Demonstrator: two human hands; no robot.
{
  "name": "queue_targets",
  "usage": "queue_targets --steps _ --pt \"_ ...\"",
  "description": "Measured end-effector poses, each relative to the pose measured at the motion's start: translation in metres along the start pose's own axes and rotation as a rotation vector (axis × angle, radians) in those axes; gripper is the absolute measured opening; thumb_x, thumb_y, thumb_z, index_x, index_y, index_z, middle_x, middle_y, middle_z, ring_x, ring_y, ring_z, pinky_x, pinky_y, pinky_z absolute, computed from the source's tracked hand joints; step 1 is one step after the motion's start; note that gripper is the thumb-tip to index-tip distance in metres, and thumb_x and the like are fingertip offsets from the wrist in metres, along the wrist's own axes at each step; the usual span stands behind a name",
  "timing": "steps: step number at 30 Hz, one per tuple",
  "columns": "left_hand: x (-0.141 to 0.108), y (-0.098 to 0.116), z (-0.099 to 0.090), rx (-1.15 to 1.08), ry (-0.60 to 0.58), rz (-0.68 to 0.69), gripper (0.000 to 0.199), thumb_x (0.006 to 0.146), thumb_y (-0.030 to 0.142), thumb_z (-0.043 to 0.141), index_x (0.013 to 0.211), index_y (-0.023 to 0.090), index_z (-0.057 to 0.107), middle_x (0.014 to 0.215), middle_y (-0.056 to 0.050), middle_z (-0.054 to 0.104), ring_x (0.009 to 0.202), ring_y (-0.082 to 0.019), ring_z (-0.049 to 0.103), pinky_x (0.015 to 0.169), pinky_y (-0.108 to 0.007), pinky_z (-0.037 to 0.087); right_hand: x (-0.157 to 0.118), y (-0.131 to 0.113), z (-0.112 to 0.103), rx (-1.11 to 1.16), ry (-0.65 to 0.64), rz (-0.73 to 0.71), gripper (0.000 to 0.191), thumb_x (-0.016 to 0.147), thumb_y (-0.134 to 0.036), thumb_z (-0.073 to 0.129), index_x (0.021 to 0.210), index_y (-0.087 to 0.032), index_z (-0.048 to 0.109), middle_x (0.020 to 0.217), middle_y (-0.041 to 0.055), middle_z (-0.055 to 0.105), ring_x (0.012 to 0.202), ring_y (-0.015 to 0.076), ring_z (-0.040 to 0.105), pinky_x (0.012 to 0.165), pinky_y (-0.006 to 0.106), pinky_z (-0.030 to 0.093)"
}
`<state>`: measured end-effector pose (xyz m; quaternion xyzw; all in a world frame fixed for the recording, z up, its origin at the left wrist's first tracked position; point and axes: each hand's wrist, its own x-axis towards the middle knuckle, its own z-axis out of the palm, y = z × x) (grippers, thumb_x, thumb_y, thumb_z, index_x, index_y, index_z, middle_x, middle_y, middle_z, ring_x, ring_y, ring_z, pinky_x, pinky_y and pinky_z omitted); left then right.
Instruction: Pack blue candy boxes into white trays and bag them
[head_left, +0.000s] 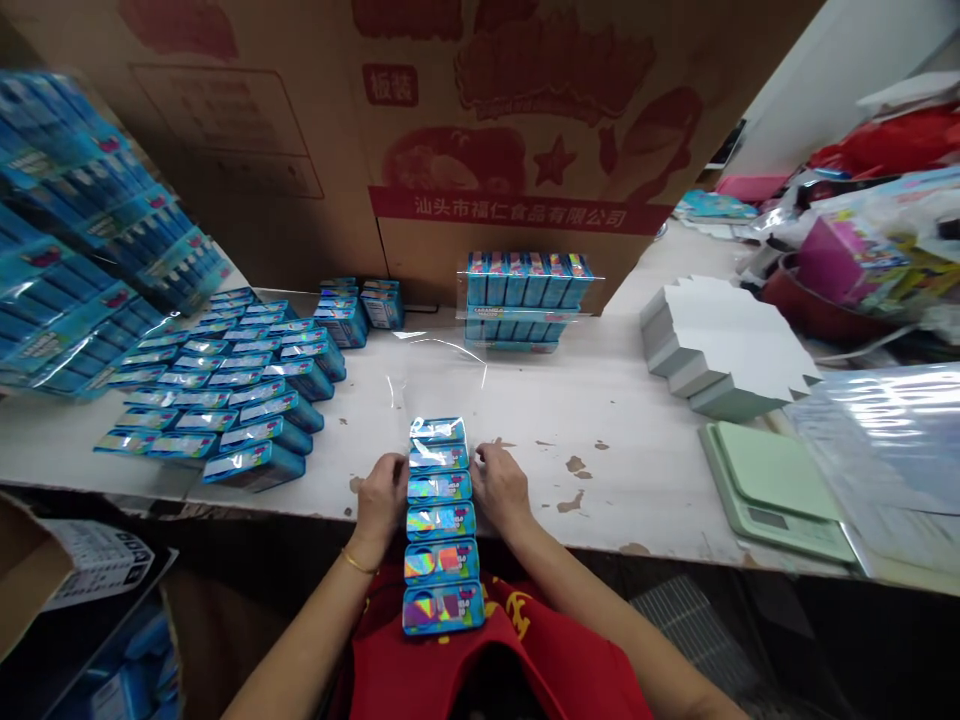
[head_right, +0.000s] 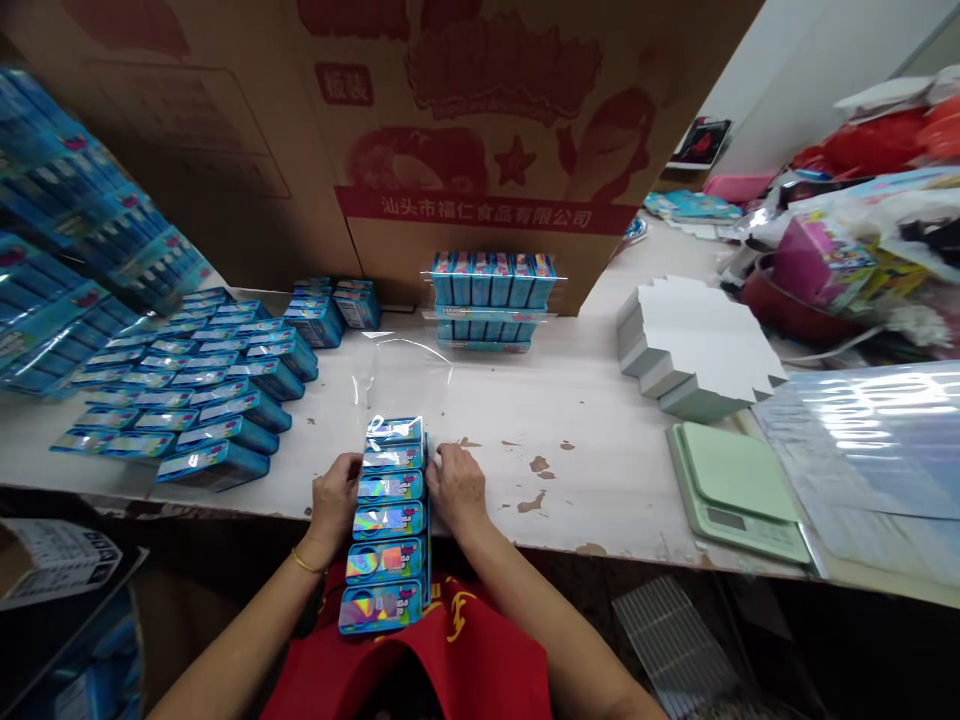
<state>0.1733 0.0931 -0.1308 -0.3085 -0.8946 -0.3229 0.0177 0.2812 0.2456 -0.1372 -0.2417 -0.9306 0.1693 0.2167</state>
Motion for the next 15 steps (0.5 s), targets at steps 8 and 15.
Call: queue_targets --steps 8,15 --pt "0.008 0.0 -0.005 0.29 -0.13 -0.033 0.028 0.088 0.029 0.031 0.07 0.018 0.05 0.067 -0.003 0.058 0.06 -0.014 0.053 0.054 -0.024 0.027 0.003 0.007 0.004 -0.027 -0.035 -0.03 0.026 0.085 -0.014 0.035 0.065 -0.019 0.05 0.066 0.0022 0.052 0.067 0.0146 0.046 0.063 0.025 0.031" --pt "-0.01 -0.005 -0.016 0.39 -0.264 0.181 0.024 0.086 0.025 0.033 0.072 0.018 0.051 0.071 -0.005 0.06 0.063 -0.017 0.056 0.053 -0.026 0.029 -0.017 0.012 -0.014 -0.024 -0.029 -0.256 0.027 0.084 -0.015 0.036 0.061 -0.019 0.048 0.063 0.0027 0.049 0.064 0.0154 0.042 0.063 0.028 0.029"
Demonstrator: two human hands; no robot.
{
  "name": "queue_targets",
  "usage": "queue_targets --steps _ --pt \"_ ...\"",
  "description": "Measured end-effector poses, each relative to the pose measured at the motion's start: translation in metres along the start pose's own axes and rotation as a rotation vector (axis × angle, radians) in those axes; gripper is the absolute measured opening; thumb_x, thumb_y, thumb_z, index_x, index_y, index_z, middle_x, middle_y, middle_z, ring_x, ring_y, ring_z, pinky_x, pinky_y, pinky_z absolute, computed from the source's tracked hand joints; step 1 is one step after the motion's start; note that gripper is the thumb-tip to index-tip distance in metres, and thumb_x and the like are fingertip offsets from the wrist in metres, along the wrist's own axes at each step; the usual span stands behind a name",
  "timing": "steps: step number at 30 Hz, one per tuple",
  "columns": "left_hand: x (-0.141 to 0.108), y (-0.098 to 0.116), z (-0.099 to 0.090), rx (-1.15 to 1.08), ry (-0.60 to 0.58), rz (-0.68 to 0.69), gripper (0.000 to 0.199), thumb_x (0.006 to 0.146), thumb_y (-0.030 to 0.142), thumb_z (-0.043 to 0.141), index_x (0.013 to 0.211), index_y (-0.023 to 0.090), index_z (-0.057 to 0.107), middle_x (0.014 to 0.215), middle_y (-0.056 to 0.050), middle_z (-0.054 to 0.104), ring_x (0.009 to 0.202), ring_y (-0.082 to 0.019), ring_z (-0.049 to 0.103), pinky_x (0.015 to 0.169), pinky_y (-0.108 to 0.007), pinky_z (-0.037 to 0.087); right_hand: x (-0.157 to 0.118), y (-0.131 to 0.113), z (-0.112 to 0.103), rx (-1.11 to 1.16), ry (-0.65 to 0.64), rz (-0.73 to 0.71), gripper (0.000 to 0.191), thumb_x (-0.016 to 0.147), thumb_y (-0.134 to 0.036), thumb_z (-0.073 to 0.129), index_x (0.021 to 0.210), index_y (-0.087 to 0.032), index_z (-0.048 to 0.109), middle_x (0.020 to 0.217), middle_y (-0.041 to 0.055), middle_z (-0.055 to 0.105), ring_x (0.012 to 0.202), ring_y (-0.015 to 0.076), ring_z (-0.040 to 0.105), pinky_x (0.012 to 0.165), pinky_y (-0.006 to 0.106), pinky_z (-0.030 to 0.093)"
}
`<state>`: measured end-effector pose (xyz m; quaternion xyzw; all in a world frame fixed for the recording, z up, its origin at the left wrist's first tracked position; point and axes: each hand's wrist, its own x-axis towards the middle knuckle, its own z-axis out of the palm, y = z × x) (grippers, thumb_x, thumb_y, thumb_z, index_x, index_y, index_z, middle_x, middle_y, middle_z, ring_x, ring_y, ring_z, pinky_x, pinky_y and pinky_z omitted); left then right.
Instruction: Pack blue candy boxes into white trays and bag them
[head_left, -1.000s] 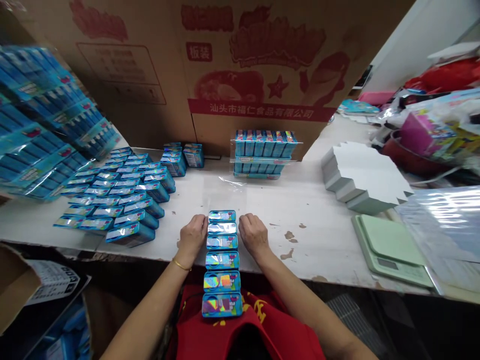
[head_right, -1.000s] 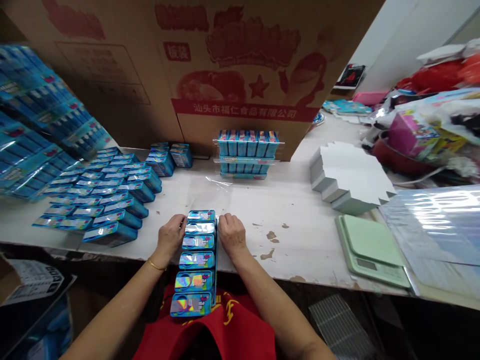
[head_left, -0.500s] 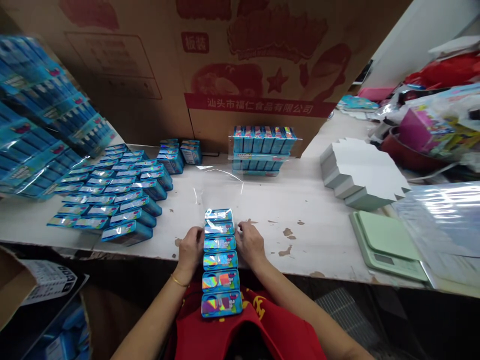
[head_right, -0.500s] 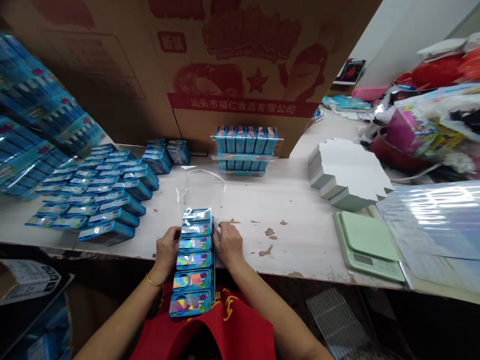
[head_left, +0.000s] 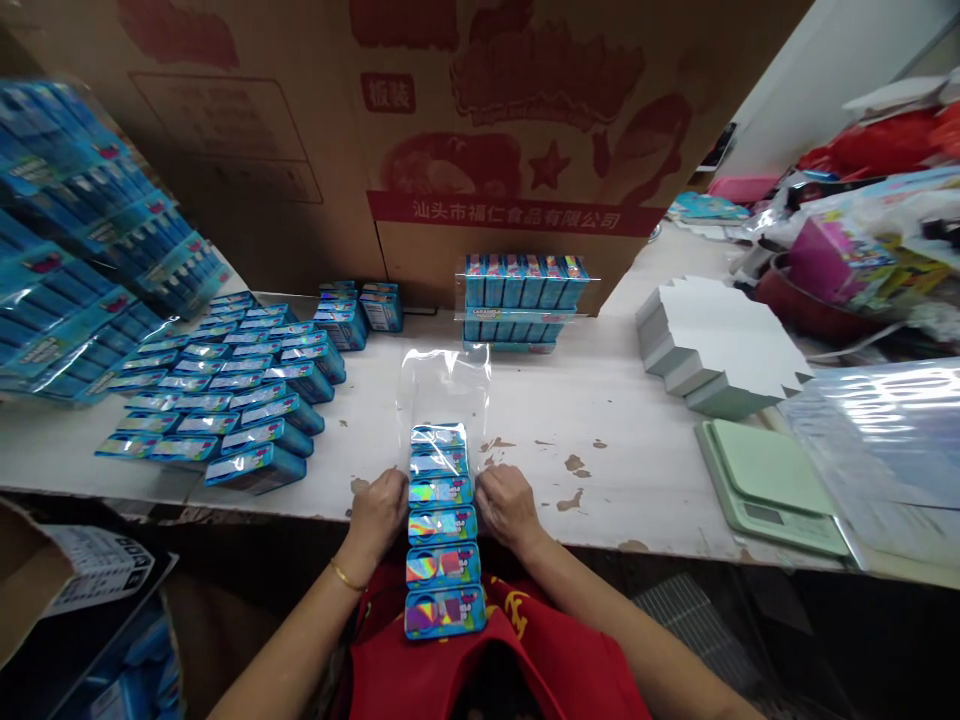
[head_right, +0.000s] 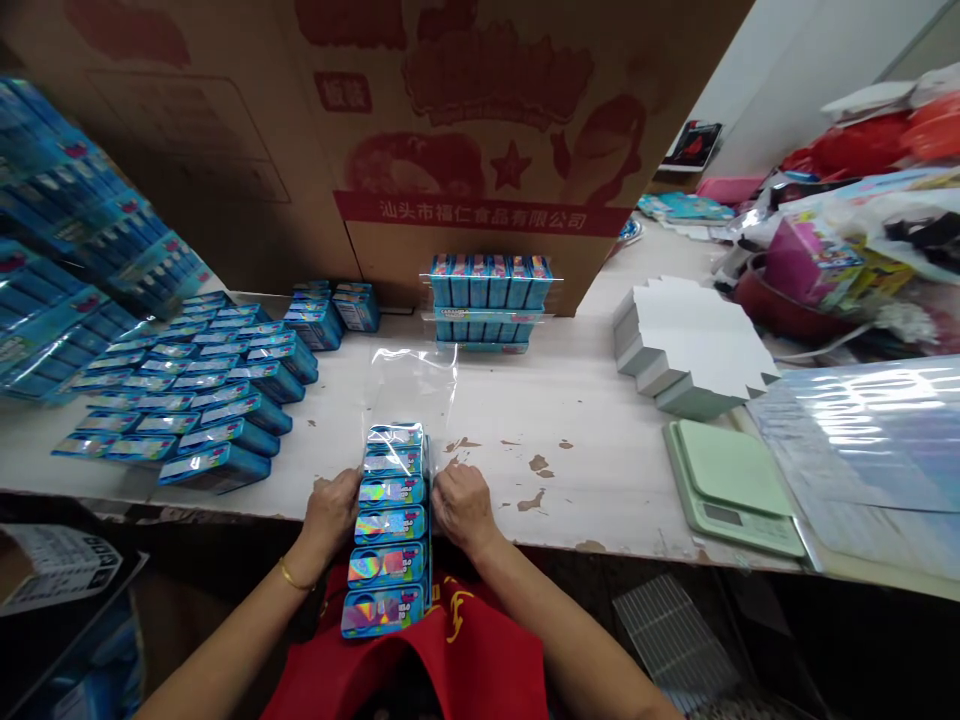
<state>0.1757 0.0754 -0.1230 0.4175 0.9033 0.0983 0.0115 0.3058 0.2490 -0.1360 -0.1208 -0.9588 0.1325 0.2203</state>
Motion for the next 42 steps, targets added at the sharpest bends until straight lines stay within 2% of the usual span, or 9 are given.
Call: queue_targets --steps 7,11,15,18,21,24,30,36,42 --pt "-0.075 -0.002 0.0 -0.036 0.123 0.19 0.024 0.086 0.022 0.036 0.063 0.021 0.044 0.057 -0.001 0.052 0.05 -0.013 0.05 0.049 -0.025 0.034 -0.056 -0.009 -0.038 0.079 -0.064 -0.209 0.025 0.081 -0.013 0.037 0.058 -0.019 0.044 0.058 0.0025 0.046 0.059 0.0154 0.038 0.057 0.03 0.026" --pt "-0.122 -0.003 0.004 -0.182 0.138 0.4 0.016 0.081 0.015 0.04 0.067 0.021 0.047 0.059 0.0 0.054 0.051 -0.012 0.051 0.05 -0.023 0.038 -0.081 -0.005 -0.055 0.191 -0.233 -0.411 0.021 0.08 -0.018 0.037 0.06 -0.019 0.044 0.058 0.0014 0.046 0.056 0.0145 0.038 0.054 0.03 0.023" --pt "-0.129 0.003 0.008 -0.336 0.132 0.486 0.015 0.081 0.015 0.038 0.075 0.019 0.051 0.07 -0.003 0.059 0.062 -0.013 0.056 0.057 -0.022 0.042 -0.086 -0.006 -0.054 0.276 -0.341 -0.466 0.025 0.084 -0.024 0.034 0.062 -0.019 0.044 0.059 0.0018 0.048 0.056 0.0142 0.04 0.054 0.03 0.024" --pt "-0.105 0.009 0.008 -0.393 0.172 0.342 0.019 0.084 0.019 0.035 0.078 0.017 0.053 0.072 -0.005 0.058 0.066 -0.013 0.055 0.061 -0.022 0.042 -0.074 -0.013 -0.042 0.268 -0.265 -0.333 0.028 0.085 -0.021 0.031 0.062 -0.019 0.047 0.06 0.0026 0.05 0.057 0.014 0.043 0.055 0.029 0.026" --pt "-0.08 0.008 0.007 -0.393 0.161 0.128 0.026 0.086 0.024 0.035 0.065 0.017 0.049 0.061 -0.001 0.049 0.055 -0.011 0.046 0.056 -0.022 0.038 -0.06 -0.019 -0.034 0.199 -0.194 -0.056 0.028 0.085 -0.02 0.033 0.062 -0.018 0.05 0.062 0.0027 0.053 0.058 0.0133 0.046 0.056 0.026 0.029" --pt "-0.073 0.006 0.011 -0.459 0.184 -0.03 0.028 0.085 0.029 0.036 0.06 0.018 0.045 0.058 0.001 0.045 0.054 -0.01 0.042 0.056 -0.021 0.035 -0.056 -0.025 -0.037 0.213 -0.265 0.127 0.03 0.087 -0.023 0.04 0.062 -0.017 0.054 0.062 0.0021 0.057 0.057 0.0122 0.05 0.056 0.024 0.032" --pt "-0.087 0.012 0.035 -0.701 0.033 -0.366 0.03 0.08 0.043 0.04 0.07 0.017 0.052 0.06 0.001 0.052 0.054 -0.011 0.045 0.052 -0.021 0.033 -0.067 -0.048 -0.03 0.678 -0.442 -0.183 0.025 0.089 -0.023 0.04 0.102 -0.019 0.061 0.1 0.0037 0.064 0.092 0.0143 0.057 0.081 0.022 0.042" --pt "-0.085 0.012 0.054 -0.81 -0.006 -0.369 0.042 0.081 0.048 0.036 0.062 0.015 0.053 0.055 0.0 0.053 0.052 -0.012 0.045 0.053 -0.022 0.034 -0.057 -0.063 -0.007 0.688 -0.326 -0.086 0.03 0.089 -0.019 0.036 0.111 -0.02 0.057 0.106 0.0064 0.061 0.097 0.017 0.056 0.085 0.029 0.043" --pt "-0.086 0.015 0.041 -0.95 -0.11 -0.419 0.041 0.081 0.05 0.037 0.065 0.016 0.055 0.058 -0.002 0.06 0.051 -0.014 0.053 0.052 -0.023 0.038 -0.04 -0.062 -0.059 0.857 -0.431 -0.139 0.025 0.087 -0.023 0.042 0.081 -0.017 0.065 0.076 0.0031 0.065 0.07 0.0126 0.059 0.066 0.021 0.045"
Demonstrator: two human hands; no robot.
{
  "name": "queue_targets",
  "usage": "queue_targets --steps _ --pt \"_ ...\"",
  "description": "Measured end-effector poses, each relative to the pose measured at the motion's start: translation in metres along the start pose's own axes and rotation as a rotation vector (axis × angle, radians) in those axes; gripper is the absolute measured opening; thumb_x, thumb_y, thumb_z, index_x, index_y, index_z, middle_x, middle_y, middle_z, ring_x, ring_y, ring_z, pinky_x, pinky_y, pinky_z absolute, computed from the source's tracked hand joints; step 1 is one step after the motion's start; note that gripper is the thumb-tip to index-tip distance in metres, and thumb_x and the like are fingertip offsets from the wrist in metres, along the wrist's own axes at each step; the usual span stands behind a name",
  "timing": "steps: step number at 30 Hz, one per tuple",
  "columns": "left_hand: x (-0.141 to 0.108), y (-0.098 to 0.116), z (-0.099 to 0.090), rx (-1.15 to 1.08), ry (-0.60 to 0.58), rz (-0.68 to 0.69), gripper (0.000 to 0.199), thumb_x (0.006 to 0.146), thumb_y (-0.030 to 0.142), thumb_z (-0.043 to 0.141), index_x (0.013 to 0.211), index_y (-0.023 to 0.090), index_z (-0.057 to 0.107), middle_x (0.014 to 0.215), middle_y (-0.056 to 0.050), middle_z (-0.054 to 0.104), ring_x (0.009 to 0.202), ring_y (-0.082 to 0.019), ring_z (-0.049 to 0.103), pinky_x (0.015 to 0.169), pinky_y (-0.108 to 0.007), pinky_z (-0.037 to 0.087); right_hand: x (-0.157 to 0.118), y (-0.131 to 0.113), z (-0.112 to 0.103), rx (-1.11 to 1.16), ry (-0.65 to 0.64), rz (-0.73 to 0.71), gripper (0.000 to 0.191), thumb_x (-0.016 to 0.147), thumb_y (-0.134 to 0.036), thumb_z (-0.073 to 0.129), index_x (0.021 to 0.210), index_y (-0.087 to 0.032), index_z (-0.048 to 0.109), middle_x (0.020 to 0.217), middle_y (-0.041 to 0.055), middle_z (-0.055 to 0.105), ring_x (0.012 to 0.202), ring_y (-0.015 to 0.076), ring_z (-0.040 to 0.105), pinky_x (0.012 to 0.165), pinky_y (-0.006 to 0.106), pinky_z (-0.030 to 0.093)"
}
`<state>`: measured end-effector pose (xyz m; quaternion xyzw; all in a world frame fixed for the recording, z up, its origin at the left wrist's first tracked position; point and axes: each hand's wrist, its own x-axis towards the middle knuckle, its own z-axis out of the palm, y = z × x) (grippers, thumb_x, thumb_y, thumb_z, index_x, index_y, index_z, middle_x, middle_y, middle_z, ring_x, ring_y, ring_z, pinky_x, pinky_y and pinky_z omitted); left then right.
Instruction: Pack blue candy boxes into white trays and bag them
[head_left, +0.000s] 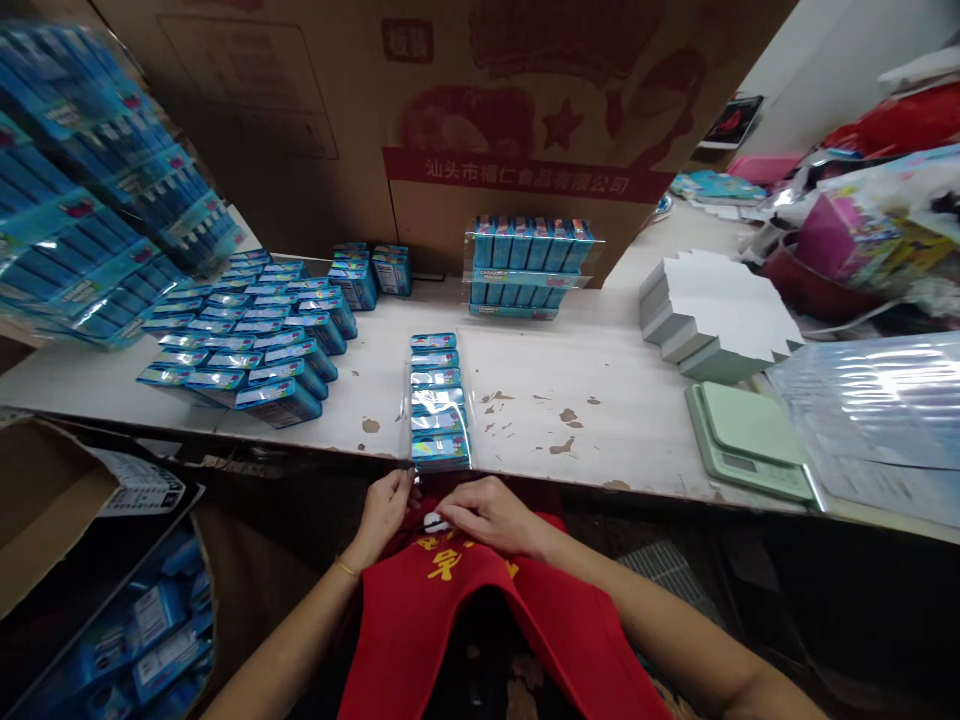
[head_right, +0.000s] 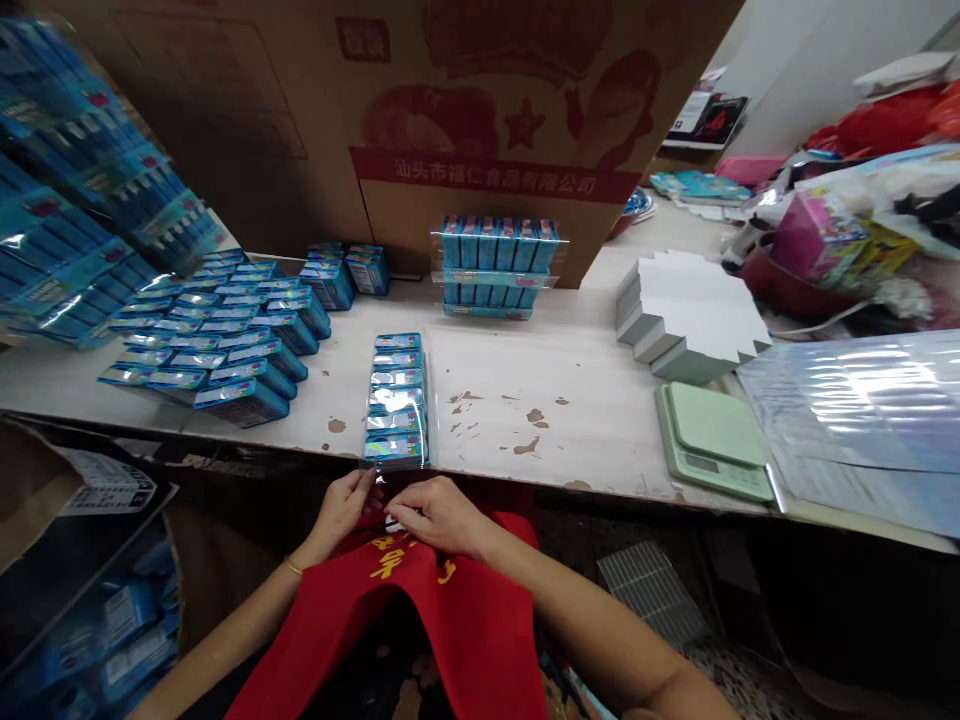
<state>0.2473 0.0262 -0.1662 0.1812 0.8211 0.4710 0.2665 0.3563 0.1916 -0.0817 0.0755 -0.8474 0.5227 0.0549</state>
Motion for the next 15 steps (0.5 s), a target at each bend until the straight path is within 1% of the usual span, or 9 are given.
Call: queue_targets --steps 1,3,5,6,8,9,12,14,15 --pt "-0.001 0.002 -0.002 -0.006 -0.014 0.005 0.041 0.081 0.049 0.036 0.067 0.016 0.055 0.059 -0.002 0.061 0.052 -0.014 0.054 0.052 -0.023 0.039 0.005 -0.005 -0.014 0.037 0.066 0.01 0.026 0.087 -0.024 0.043 0.075 -0.017 0.065 0.07 0.0018 0.063 0.064 0.0114 0.058 0.062 0.02 0.044" --pt "0.002 0.006 -0.01 0.05 -0.023 0.054 0.039 0.081 0.048 0.037 0.065 0.017 0.055 0.059 -0.002 0.061 0.054 -0.014 0.055 0.053 -0.023 0.038 0.029 -0.005 -0.046 0.045 0.348 0.04 0.026 0.086 -0.028 0.045 0.07 -0.017 0.062 0.068 0.0016 0.062 0.064 0.0115 0.056 0.063 0.021 0.043" --pt "0.011 0.009 -0.027 0.143 -0.032 0.1 0.038 0.081 0.046 0.038 0.062 0.017 0.054 0.056 -0.002 0.059 0.052 -0.014 0.054 0.053 -0.023 0.037 0.066 0.011 -0.075 -0.012 0.631 0.062 0.02 0.084 -0.03 0.048 0.079 -0.017 0.062 0.08 0.0035 0.063 0.077 0.014 0.057 0.072 0.024 0.043" --pt "0.018 0.01 -0.039 0.183 -0.036 0.108 0.038 0.08 0.045 0.039 0.06 0.017 0.054 0.054 -0.001 0.058 0.05 -0.014 0.053 0.052 -0.023 0.037 0.087 0.023 -0.087 -0.027 0.687 0.077 0.019 0.082 -0.031 0.05 0.087 -0.017 0.062 0.09 0.0049 0.062 0.085 0.0154 0.056 0.075 0.025 0.042" --pt "0.035 0.013 -0.067 0.241 -0.021 0.105 0.036 0.078 0.045 0.042 0.058 0.018 0.054 0.05 -0.001 0.056 0.046 -0.013 0.051 0.05 -0.024 0.036 0.127 0.05 -0.102 0.016 0.679 0.185 0.032 0.075 -0.033 0.058 0.102 -0.018 0.058 0.106 0.0072 0.059 0.097 0.0178 0.053 0.079 0.027 0.042" --pt "0.044 0.015 -0.082 0.245 0.017 0.094 0.035 0.075 0.045 0.045 0.057 0.018 0.055 0.049 -0.001 0.055 0.046 -0.014 0.05 0.049 -0.024 0.036 0.142 0.063 -0.106 0.075 0.651 0.276 0.036 0.073 -0.033 0.06 0.104 -0.017 0.058 0.107 0.0077 0.059 0.096 0.0182 0.054 0.079 0.028 0.042" --pt "0.064 0.023 -0.116 0.04 0.339 0.016 0.033 0.071 0.048 0.049 0.066 0.016 0.057 0.057 -0.002 0.058 0.051 -0.015 0.054 0.051 -0.025 0.04 0.162 0.091 -0.105 0.222 0.585 0.474 0.031 0.072 -0.037 0.057 0.094 -0.015 0.061 0.086 0.0069 0.064 0.079 0.017 0.058 0.072 0.028 0.045" --pt "0.064 0.031 -0.125 -0.191 0.558 -0.057 0.041 0.071 0.054 0.046 0.078 0.015 0.058 0.067 -0.003 0.06 0.055 -0.014 0.056 0.05 -0.024 0.042 0.16 0.099 -0.104 0.249 0.571 0.501 0.029 0.073 -0.039 0.054 0.083 -0.014 0.062 0.07 0.0048 0.063 0.065 0.0155 0.057 0.065 0.027 0.045" --pt "0.06 0.035 -0.124 -0.29 0.596 -0.097 0.045 0.071 0.057 0.045 0.082 0.014 0.058 0.069 -0.003 0.06 0.055 -0.013 0.056 0.05 -0.024 0.042 0.158 0.1 -0.104 0.252 0.567 0.499 0.029 0.072 -0.04 0.054 0.077 -0.013 0.062 0.064 0.0037 0.061 0.061 0.0145 0.056 0.062 0.027 0.044"
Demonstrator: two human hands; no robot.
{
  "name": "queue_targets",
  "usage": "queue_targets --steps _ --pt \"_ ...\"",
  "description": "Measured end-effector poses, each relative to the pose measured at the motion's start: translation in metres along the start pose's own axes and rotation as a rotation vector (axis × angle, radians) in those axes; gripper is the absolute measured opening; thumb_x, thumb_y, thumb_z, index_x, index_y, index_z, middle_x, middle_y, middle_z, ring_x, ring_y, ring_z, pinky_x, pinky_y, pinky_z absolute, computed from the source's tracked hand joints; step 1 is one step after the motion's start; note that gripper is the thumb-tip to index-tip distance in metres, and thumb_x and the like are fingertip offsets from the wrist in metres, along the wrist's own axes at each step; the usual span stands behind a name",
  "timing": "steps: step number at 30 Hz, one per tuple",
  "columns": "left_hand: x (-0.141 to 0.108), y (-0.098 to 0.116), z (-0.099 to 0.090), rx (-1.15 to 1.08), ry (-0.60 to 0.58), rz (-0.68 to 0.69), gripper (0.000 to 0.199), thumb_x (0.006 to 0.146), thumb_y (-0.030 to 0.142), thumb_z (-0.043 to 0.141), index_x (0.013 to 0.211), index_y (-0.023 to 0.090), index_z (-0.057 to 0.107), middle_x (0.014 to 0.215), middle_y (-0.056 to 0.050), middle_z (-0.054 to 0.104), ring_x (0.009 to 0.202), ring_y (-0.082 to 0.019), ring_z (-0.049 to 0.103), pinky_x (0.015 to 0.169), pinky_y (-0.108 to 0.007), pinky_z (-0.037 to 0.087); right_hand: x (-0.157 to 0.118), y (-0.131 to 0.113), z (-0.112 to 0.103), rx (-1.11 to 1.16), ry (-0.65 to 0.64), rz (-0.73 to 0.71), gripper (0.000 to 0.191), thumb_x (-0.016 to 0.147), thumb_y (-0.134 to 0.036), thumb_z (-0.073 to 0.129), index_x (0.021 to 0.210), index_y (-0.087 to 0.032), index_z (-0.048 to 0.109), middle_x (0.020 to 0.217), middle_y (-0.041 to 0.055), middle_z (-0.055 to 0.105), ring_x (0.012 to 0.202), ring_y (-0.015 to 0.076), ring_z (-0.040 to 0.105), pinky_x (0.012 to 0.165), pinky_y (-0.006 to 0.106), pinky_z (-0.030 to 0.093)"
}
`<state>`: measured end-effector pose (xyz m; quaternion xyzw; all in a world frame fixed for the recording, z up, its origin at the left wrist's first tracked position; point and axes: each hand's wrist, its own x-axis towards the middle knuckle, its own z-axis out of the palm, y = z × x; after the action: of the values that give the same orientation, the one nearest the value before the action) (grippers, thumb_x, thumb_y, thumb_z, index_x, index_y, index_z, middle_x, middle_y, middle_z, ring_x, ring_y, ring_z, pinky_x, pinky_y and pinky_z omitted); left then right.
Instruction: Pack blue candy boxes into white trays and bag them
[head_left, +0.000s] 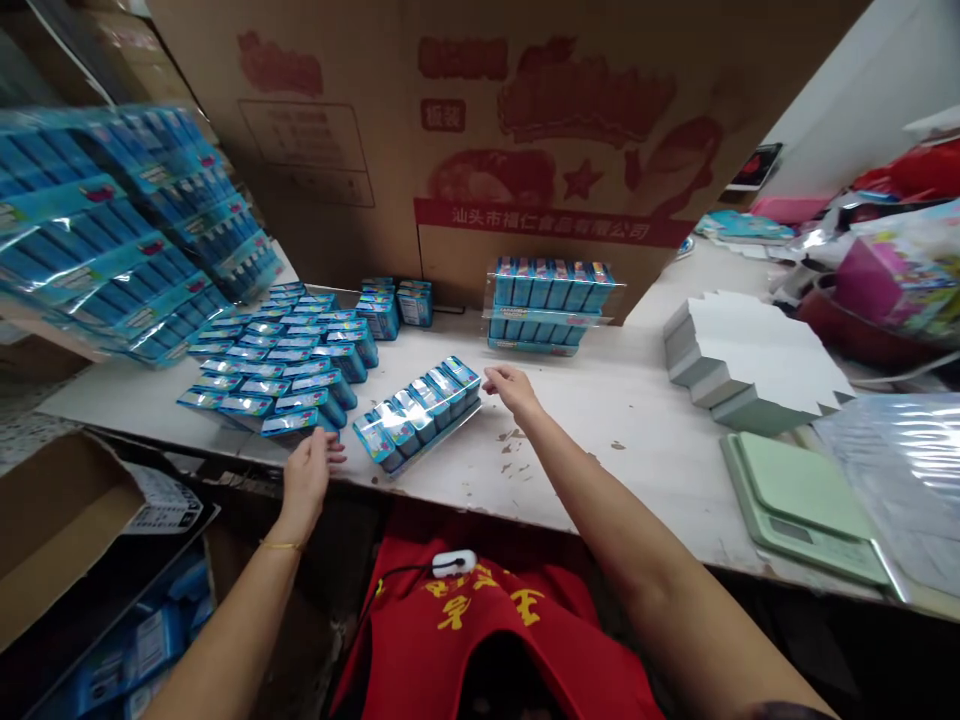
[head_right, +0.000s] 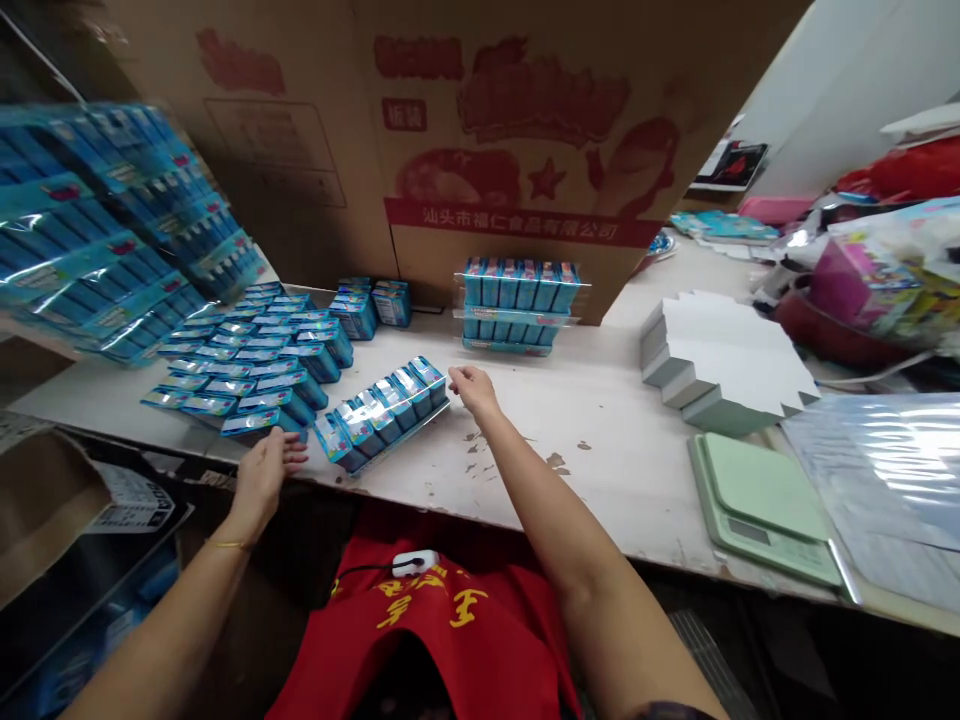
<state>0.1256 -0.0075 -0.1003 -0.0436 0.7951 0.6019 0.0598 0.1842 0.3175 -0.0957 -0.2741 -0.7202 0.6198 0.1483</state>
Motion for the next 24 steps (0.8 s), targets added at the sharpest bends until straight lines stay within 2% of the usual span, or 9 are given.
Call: queue_targets --steps 3,5,7,11,15,17,19,21,24 --pt "-0.026 0.012 0.002 -0.122 -0.104 -0.156 0.048 0.065 0.058 0.056 0.076 0.012 0.059 0.065 -0.003 0.058 0.054 -0.01 0.052 0.049 -0.021 0.039 0.002 -0.003 -0.005 0.01 -0.037 -0.013 0.029 0.063 -0.043 0.061 0.064 -0.014 0.06 0.055 -0.0006 0.056 0.054 0.0111 0.05 0.056 0.024 0.04" --pt "-0.042 0.02 0.005 -0.138 -0.199 -0.177 0.042 0.06 0.052 0.065 0.071 0.011 0.059 0.063 -0.002 0.056 0.054 -0.008 0.049 0.048 -0.018 0.037 0.009 -0.011 -0.004 0.016 -0.068 -0.035 0.029 0.055 -0.042 0.068 0.059 -0.014 0.059 0.051 -0.0035 0.052 0.052 0.0091 0.045 0.054 0.022 0.036" --pt "-0.049 0.027 0.006 -0.123 -0.226 -0.144 0.038 0.058 0.048 0.068 0.068 0.012 0.059 0.062 -0.001 0.055 0.052 -0.007 0.046 0.046 -0.017 0.032 0.016 -0.022 0.001 0.034 -0.104 -0.032 0.03 0.047 -0.04 0.072 0.054 -0.015 0.057 0.046 -0.0055 0.048 0.049 0.0079 0.04 0.052 0.022 0.033" --pt "-0.043 0.037 0.002 -0.077 -0.22 -0.075 0.039 0.056 0.047 0.069 0.069 0.011 0.063 0.065 -0.002 0.055 0.054 -0.007 0.042 0.042 -0.017 0.026 0.012 -0.046 0.009 0.083 -0.149 -0.014 0.031 0.04 -0.04 0.073 0.048 -0.015 0.056 0.042 -0.0045 0.047 0.047 0.0087 0.04 0.051 0.024 0.033" --pt "-0.013 0.063 0.001 -0.062 -0.213 -0.021 0.041 0.05 0.047 0.071 0.069 0.012 0.064 0.063 -0.001 0.055 0.05 -0.006 0.037 0.041 -0.017 0.023 0.004 -0.071 0.0 0.107 -0.099 -0.092 0.032 0.042 -0.043 0.072 0.046 -0.015 0.056 0.044 -0.0019 0.051 0.049 0.0107 0.045 0.053 0.026 0.037" --pt "0.004 0.096 0.009 -0.052 -0.227 0.055 0.039 0.049 0.047 0.071 0.067 0.013 0.064 0.062 -0.001 0.055 0.05 -0.007 0.038 0.04 -0.018 0.023 0.005 -0.09 -0.018 0.131 -0.075 -0.148 0.03 0.045 -0.041 0.071 0.048 -0.014 0.058 0.046 -0.0016 0.053 0.051 0.0107 0.046 0.055 0.026 0.037" --pt "0.018 0.142 0.024 -0.052 -0.263 0.176 0.034 0.053 0.044 0.069 0.067 0.014 0.063 0.065 -0.002 0.057 0.055 -0.009 0.043 0.043 -0.018 0.028 0.006 -0.115 -0.047 0.145 -0.033 -0.238 0.027 0.048 -0.038 0.071 0.051 -0.014 0.059 0.049 -0.0018 0.053 0.052 0.01 0.046 0.056 0.025 0.037" --pt "0.031 0.195 0.047 -0.047 -0.33 0.273 0.03 0.056 0.041 0.068 0.069 0.014 0.063 0.066 -0.001 0.056 0.055 -0.008 0.042 0.042 -0.018 0.027 0.01 -0.145 -0.081 0.142 0.066 -0.34 0.023 0.052 -0.034 0.07 0.052 -0.014 0.059 0.049 -0.0025 0.052 0.051 0.0087 0.044 0.054 0.024 0.035" --pt "0.047 0.268 0.097 -0.133 -0.406 0.349 0.023 0.057 0.032 0.068 0.063 0.012 0.059 0.054 0.002 0.047 0.047 -0.005 0.034 0.04 -0.018 0.019 0.021 -0.188 -0.133 0.137 0.256 -0.421 0.02 0.057 -0.026 0.069 0.049 -0.013 0.056 0.045 -0.0039 0.046 0.045 0.0063 0.038 0.048 0.022 0.031"
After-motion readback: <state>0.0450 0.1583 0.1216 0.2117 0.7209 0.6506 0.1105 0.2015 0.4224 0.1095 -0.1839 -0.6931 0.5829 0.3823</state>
